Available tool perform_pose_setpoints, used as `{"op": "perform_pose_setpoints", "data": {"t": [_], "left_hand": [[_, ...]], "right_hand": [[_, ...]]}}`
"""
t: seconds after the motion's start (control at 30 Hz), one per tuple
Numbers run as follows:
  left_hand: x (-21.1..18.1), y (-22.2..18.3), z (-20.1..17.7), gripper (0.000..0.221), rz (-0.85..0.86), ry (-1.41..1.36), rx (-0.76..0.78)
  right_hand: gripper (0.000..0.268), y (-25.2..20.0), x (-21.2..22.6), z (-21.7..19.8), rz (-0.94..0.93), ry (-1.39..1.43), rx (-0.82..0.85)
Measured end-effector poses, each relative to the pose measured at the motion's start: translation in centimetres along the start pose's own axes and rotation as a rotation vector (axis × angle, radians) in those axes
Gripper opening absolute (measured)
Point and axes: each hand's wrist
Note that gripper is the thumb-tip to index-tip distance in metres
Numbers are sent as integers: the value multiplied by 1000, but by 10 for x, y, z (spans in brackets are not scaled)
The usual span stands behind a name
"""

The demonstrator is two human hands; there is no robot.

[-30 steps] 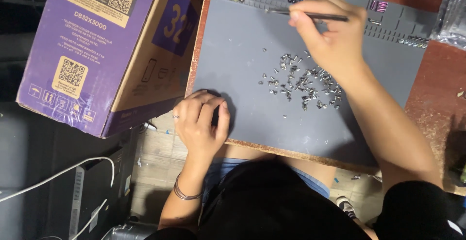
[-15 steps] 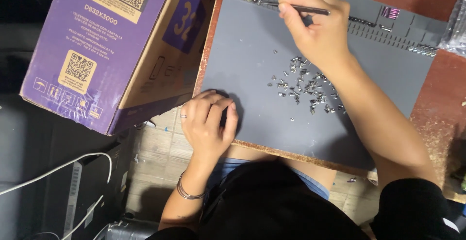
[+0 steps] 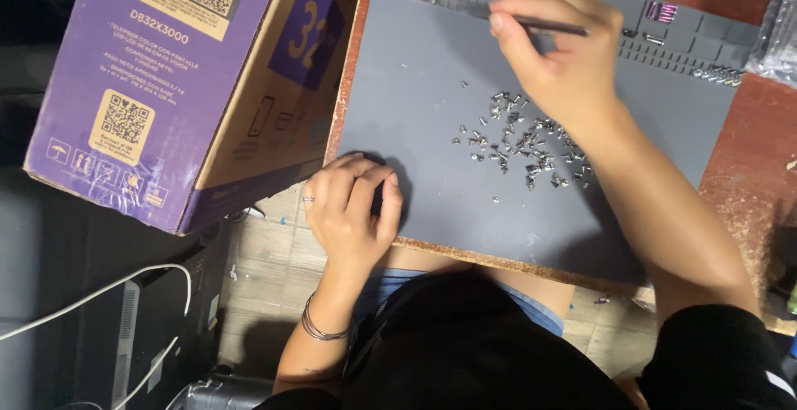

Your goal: Sorting small screws from a pile into organized slots on a magnetic repair mat using tweezers.

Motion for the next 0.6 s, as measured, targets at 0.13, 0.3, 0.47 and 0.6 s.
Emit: {"op": "perform_pose_setpoints", "data": {"t": [0.13, 0.3, 0.47, 0.6], "left_hand": [[1, -1, 0, 10, -7, 9, 1], [1, -2, 1, 11, 12, 16, -7], [-1, -1, 0, 11, 14, 2, 10], [0, -3, 1, 10, 3, 10, 13]], "right_hand": [[5, -20, 13, -35, 47, 69, 113], [4, -45, 18, -62, 57, 151, 246], [3, -51, 17, -64, 72, 174, 283], [3, -52, 12, -63, 75, 199, 277]]}}
Point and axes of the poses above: each hand's wrist, its own y-axis towards the middle knuckle, its own z-axis out of the palm, x = y × z, and after that the axes turned 5 degrees about -y, right-handed
